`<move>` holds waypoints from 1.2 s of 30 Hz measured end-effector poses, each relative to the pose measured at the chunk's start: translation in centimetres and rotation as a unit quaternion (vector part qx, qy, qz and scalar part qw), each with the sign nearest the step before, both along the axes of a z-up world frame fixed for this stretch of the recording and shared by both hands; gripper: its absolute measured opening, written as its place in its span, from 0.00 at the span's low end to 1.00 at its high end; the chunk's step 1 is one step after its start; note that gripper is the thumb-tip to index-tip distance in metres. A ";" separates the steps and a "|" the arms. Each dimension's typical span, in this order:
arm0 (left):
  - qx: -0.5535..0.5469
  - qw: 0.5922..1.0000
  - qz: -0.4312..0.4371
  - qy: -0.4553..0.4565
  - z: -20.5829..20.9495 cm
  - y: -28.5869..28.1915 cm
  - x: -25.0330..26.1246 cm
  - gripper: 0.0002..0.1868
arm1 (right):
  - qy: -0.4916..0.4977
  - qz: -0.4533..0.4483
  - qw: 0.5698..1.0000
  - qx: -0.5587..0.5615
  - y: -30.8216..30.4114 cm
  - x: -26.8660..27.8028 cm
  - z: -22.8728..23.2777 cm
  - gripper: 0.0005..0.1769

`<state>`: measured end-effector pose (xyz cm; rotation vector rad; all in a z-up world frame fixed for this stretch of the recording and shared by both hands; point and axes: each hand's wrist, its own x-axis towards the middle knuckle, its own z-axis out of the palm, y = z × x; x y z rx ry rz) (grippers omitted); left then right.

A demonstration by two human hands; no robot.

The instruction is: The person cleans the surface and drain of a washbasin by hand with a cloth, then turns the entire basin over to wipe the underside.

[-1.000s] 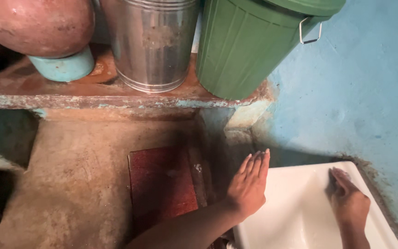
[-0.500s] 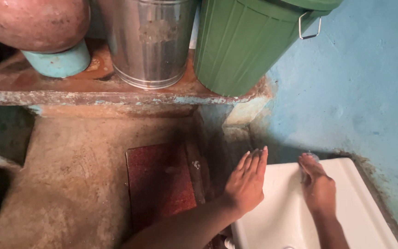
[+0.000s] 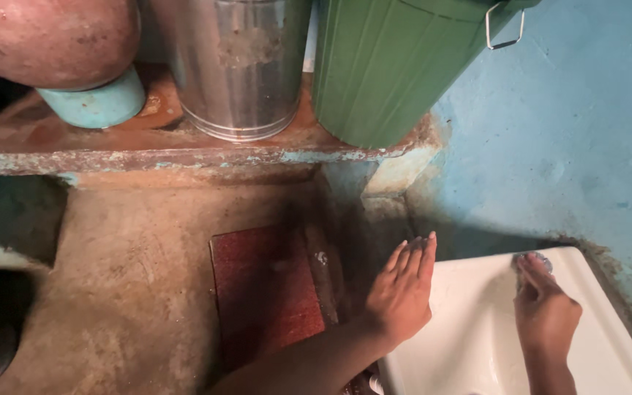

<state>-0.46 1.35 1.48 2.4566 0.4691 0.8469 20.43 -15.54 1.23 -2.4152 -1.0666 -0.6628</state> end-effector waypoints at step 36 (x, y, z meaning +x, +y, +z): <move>0.108 0.990 0.074 -0.044 -3.1 -0.7 1.7 0.32 | 0.107 0.065 0.992 -0.026 6.0 -4.5 -0.9 0.30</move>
